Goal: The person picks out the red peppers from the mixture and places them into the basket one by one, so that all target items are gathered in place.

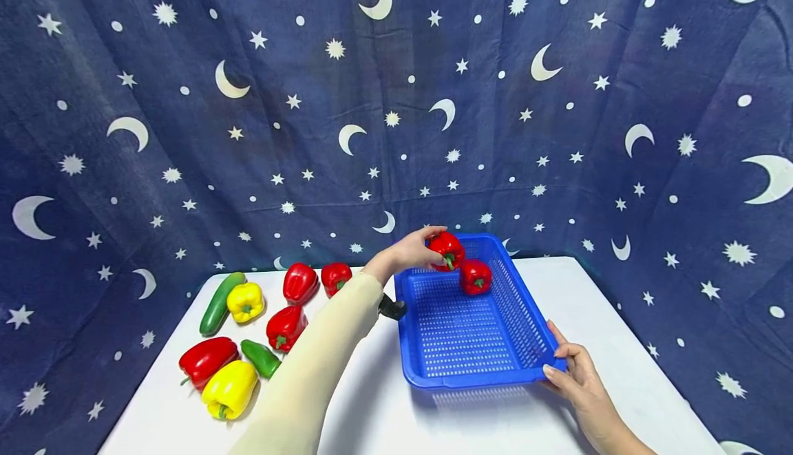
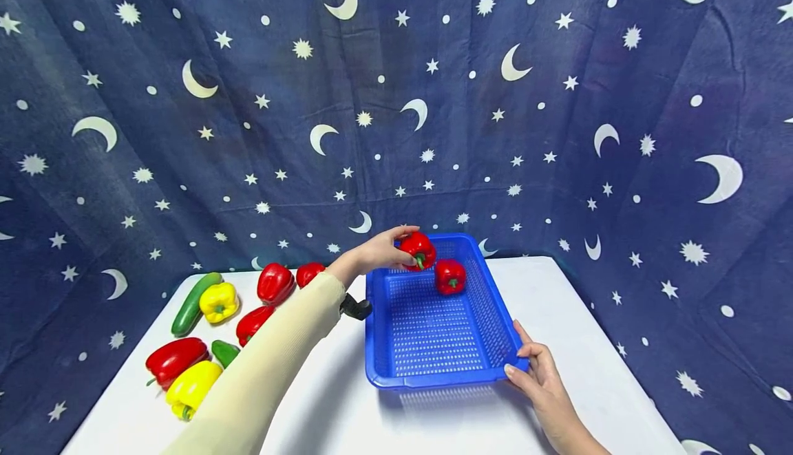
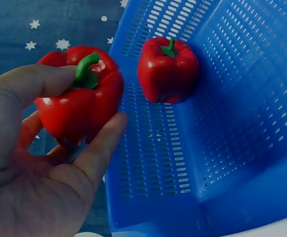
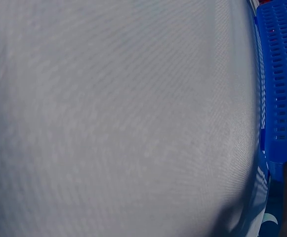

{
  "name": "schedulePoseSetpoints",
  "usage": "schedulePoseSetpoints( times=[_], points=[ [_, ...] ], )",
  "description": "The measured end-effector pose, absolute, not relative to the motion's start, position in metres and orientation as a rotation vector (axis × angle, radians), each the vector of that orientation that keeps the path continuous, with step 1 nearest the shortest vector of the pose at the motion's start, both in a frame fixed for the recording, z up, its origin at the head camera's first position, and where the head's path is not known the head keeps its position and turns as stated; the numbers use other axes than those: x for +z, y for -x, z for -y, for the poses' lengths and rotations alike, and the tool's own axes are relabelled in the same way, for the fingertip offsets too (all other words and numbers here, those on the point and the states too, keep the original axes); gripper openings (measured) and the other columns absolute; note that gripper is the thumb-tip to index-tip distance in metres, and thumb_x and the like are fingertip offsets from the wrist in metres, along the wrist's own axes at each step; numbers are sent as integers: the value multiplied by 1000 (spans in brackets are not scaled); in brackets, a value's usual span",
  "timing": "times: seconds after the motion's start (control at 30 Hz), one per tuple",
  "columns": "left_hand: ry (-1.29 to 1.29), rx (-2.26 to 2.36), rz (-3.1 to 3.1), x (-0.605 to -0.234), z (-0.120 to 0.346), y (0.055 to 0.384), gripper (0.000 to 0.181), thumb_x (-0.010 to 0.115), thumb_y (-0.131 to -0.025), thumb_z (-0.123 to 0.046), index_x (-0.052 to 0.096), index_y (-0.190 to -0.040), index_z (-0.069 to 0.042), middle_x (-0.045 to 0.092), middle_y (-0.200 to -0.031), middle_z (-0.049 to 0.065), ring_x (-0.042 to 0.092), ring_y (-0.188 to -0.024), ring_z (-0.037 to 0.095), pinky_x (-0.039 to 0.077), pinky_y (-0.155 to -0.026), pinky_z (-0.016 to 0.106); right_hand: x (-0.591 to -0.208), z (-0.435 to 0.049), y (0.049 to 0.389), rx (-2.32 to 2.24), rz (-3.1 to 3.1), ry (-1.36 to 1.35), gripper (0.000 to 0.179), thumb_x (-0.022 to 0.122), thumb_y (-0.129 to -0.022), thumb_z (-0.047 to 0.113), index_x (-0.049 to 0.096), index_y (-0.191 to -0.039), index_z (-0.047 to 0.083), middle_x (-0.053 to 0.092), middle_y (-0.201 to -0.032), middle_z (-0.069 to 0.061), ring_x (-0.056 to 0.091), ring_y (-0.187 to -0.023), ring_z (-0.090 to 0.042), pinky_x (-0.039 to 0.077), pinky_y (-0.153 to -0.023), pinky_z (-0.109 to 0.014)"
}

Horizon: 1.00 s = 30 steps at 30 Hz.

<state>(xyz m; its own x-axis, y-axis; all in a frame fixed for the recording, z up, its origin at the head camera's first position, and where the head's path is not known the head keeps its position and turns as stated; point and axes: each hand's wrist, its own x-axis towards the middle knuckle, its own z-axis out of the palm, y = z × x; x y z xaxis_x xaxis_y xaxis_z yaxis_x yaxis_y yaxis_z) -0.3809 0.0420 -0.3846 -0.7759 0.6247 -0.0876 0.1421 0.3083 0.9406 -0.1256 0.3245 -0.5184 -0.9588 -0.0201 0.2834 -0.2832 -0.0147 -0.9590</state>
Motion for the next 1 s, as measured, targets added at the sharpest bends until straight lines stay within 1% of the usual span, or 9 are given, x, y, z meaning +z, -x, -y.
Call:
schedulePoseSetpoints(
  times=[0.13, 0.27, 0.5, 0.57, 0.63, 0.8, 1.0],
  points=[
    [-640, 1438, -2092, -390, -47, 391, 77, 71, -88, 8, 42, -156, -15, 46, -140, 16, 60, -113, 31, 59, -89, 44, -518, -324, 126, 2091, 2062, -300, 19, 45, -106, -2, 30, -117, -1, 6, -171, -10, 41, -133, 7, 54, -94, -26],
    [-575, 1385, -2070, -395, -49, 396, 80, 69, -87, 10, 38, -158, -12, 47, -139, 17, 59, -116, 33, 58, -90, 46, -518, -323, 125, 2086, 2091, -274, 20, 46, -107, 0, 30, -118, 0, 5, -172, -9, 40, -132, 9, 54, -93, -25],
    [-479, 1347, -2051, -398, -53, 397, 82, 66, -86, 13, 35, -158, -8, 49, -133, 20, 61, -113, 34, 58, -90, 46, -518, -322, 126, 2084, 2085, -255, 21, 47, -106, -1, 29, -117, -2, 5, -171, -13, 39, -132, 10, 53, -94, -26],
    [-470, 1334, -2052, -398, -56, 396, 82, 65, -86, 14, 34, -159, -8, 48, -132, 21, 61, -111, 33, 57, -91, 47, -519, -322, 126, 2088, 2076, -265, 20, 47, -106, -1, 30, -116, -1, 6, -171, -11, 39, -132, 10, 53, -94, -26],
    [-457, 1320, -2050, -398, -58, 396, 83, 63, -86, 16, 33, -159, -8, 48, -133, 21, 60, -112, 32, 55, -96, 49, -519, -322, 126, 2100, 2065, -272, 19, 47, -106, -1, 31, -116, 0, 8, -171, -9, 39, -133, 10, 53, -95, -26],
    [-446, 1263, -2096, -402, -63, 395, 83, 64, -83, 19, 38, -157, -8, 47, -138, 23, 57, -115, 33, 49, -103, 55, -520, -322, 125, 2123, 2041, -288, 18, 47, -105, -2, 33, -116, 2, 9, -171, -7, 40, -134, 7, 53, -96, -27],
    [-489, 1142, -2231, -408, -68, 389, 79, 66, -84, 16, 41, -155, -7, 48, -142, 22, 55, -123, 37, 50, -101, 55, -519, -322, 125, 2114, 2070, -263, 19, 47, -106, 0, 31, -117, 1, 3, -171, -13, 38, -134, 10, 53, -96, -26]
  ],
)
